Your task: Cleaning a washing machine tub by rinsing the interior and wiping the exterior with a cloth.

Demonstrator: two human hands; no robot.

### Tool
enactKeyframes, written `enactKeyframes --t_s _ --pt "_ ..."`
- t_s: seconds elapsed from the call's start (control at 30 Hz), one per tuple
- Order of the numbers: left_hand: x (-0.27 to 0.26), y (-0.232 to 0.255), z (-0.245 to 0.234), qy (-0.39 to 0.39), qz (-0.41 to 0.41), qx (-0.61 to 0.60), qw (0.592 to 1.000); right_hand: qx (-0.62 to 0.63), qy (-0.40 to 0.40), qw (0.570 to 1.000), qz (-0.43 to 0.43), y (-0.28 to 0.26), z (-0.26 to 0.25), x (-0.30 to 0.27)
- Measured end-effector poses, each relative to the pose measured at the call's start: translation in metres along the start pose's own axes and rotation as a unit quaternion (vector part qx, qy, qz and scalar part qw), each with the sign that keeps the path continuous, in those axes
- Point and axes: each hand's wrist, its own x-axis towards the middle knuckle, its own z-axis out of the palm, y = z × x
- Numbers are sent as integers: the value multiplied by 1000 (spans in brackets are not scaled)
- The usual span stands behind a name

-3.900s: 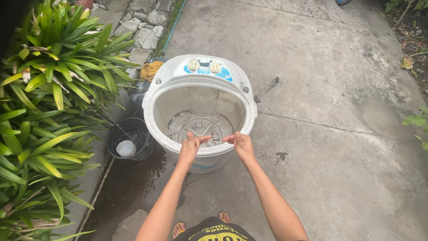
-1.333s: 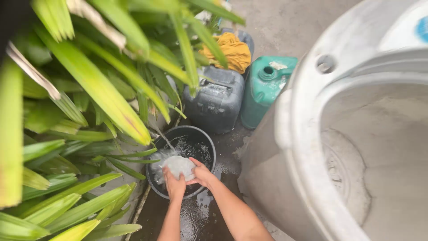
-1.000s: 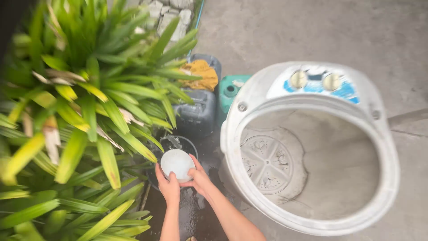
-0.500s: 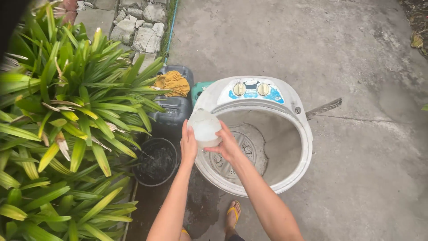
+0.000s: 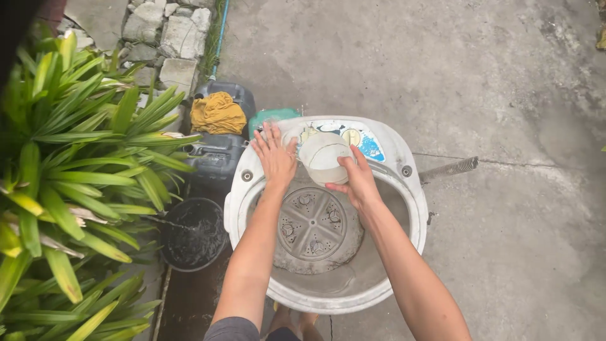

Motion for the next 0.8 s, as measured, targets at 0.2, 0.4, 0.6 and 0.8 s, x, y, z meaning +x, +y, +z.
enactKeyframes --t_s 0.2,0.4,0.6,0.8 --pt "26 62 59 118 183 -174 960 50 6 999 -10 -22 -55 -5" --pt "25 102 55 33 323 -38 945 -30 83 995 -44 -56 -105 -6" --pt "-4 189 71 63 205 -77 974 8 124 991 -47 -58 -149 -5" --pt "-5 220 87 151 186 -118 964 -19 125 991 -46 -55 -201 -15"
